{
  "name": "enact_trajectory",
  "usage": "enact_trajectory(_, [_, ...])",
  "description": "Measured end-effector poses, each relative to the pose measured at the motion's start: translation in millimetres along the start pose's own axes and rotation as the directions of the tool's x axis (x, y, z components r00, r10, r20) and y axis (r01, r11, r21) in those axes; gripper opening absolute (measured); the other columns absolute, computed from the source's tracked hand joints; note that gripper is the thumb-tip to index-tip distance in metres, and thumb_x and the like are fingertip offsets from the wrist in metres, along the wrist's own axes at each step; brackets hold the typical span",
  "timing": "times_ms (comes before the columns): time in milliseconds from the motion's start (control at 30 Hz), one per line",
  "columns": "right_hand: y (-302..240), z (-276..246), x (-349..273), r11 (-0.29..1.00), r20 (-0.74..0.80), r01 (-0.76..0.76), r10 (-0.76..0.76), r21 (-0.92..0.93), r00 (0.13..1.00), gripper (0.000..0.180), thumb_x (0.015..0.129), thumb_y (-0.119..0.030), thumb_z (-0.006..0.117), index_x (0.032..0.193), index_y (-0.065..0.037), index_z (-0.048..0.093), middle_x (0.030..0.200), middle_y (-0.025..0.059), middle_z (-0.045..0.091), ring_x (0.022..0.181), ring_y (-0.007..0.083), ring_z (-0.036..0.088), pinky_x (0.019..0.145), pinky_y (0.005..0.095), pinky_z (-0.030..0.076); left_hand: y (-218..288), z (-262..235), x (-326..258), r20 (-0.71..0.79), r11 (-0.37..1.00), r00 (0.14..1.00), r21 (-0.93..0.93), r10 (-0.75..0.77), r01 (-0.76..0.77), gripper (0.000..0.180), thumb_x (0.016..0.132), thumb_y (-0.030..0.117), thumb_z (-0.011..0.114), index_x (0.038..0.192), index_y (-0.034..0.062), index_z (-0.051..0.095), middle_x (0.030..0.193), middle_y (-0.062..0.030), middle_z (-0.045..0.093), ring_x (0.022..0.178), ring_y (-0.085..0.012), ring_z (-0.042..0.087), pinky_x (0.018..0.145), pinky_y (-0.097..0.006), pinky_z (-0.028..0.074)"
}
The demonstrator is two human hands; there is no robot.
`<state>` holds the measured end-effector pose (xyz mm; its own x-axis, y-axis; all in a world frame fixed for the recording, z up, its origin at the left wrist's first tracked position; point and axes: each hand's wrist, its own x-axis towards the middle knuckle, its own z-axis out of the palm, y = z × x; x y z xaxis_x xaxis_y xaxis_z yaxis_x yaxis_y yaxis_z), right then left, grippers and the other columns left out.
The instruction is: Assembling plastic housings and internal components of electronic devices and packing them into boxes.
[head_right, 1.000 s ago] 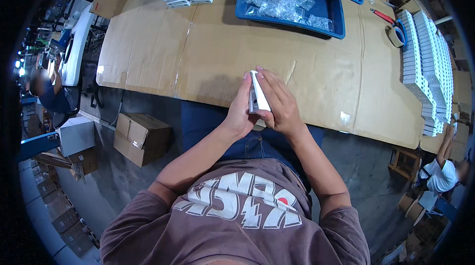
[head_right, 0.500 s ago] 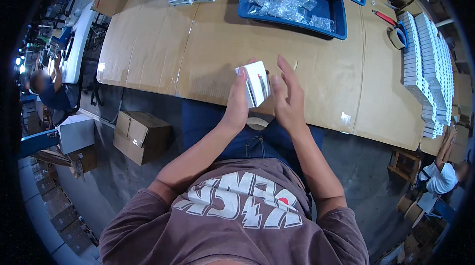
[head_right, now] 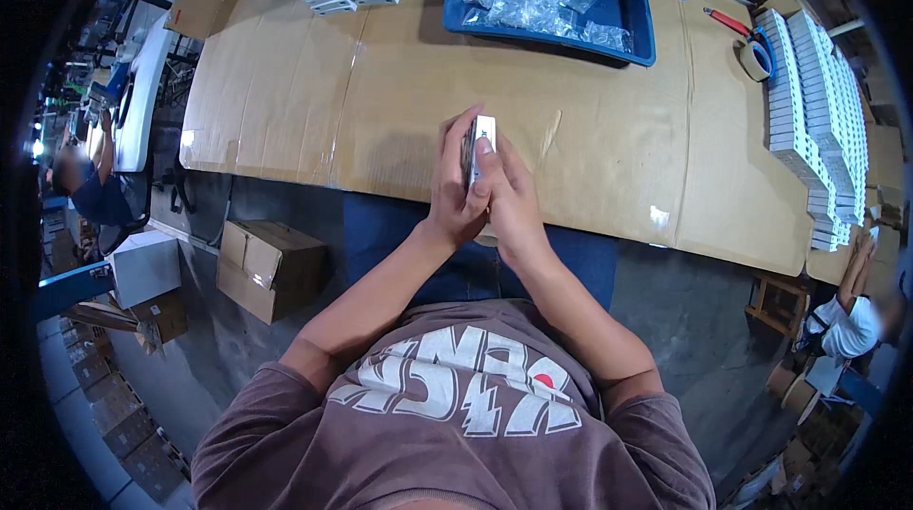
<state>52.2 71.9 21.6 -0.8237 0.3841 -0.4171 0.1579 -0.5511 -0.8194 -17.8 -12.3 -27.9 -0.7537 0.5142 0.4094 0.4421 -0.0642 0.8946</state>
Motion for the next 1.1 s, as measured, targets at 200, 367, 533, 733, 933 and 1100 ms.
enact_trajectory(200, [7,10,-4,0.987,-0.038,0.155,-0.157,-0.049,0.987,0.047,0.107,-0.035,0.058,0.133,0.005,0.058,0.102,0.0073,0.07,0.092,0.011,0.063,0.081,0.0255,0.05,1,-4,2,-0.088,0.995,0.992,0.062,0.086,-0.081,0.095,0.09,0.076,0.052,0.138,-0.0057,0.05,0.125,-0.0243,0.054,0.111,-0.0384,0.057,0.096,-0.047,0.047])
enact_trajectory(367, [18,2,-4,0.954,-0.02,0.188,-0.198,-0.232,0.98,0.045,0.111,-0.036,0.048,0.094,0.002,0.067,0.078,-0.0033,0.055,0.071,0.0063,0.045,0.061,0.0259,0.039,2,-2,-1,-0.138,1.0,0.99,0.02,0.003,0.0,0.075,0.094,0.057,0.04,0.13,-0.0069,0.056,0.122,-0.0244,0.056,0.106,-0.0374,0.06,0.091,-0.045,0.049])
enact_trajectory(533, [19,1,-8,0.929,-0.023,0.208,-0.226,-0.306,0.974,0.051,0.112,-0.039,0.043,0.084,0.0,0.061,0.075,-0.0026,0.053,0.069,0.006,0.044,0.059,0.0262,0.037,1,1,-7,-0.149,0.999,0.989,0.035,0.005,0.0,0.075,0.095,0.057,0.038,0.13,-0.0068,0.055,0.122,-0.0248,0.056,0.106,-0.0375,0.06,0.091,-0.046,0.05])
enact_trajectory(733, [17,1,-11,0.943,-0.033,0.206,-0.222,-0.263,0.975,0.05,0.112,-0.039,0.042,0.086,-0.001,0.062,0.074,-0.0024,0.053,0.07,0.007,0.045,0.062,0.028,0.039,1,3,-11,-0.142,0.999,0.989,-0.024,-0.034,0.031,0.078,0.095,0.06,0.039,0.134,-0.0065,0.052,0.124,-0.0235,0.054,0.11,-0.0367,0.058,0.094,-0.045,0.048])
enact_trajectory(933, [3,-12,8,0.977,0.044,0.091,-0.084,-0.193,0.996,0.054,0.113,-0.041,0.039,0.126,0.004,0.065,0.105,0.0059,0.067,0.099,0.013,0.06,0.083,0.0277,0.052,-18,2,-6,-0.091,0.997,0.993,-0.034,-0.076,0.073,0.104,0.094,0.083,0.032,0.152,-0.0044,0.036,0.136,-0.0157,0.05,0.117,-0.0249,0.055,0.098,-0.039,0.047])
enact_trajectory(1100, [-23,-41,6,0.642,0.358,0.36,-0.14,-0.677,0.923,0.076,0.096,-0.048,0.068,0.152,0.0,0.047,0.145,0.0231,0.052,0.128,0.0351,0.059,0.105,0.0435,0.049,-13,-1,-12,0.106,0.735,0.888,-0.521,-0.448,0.433,0.092,0.101,0.074,0.027,0.158,0.002,0.029,0.146,-0.0154,0.048,0.131,-0.0247,0.052,0.108,-0.038,0.045])
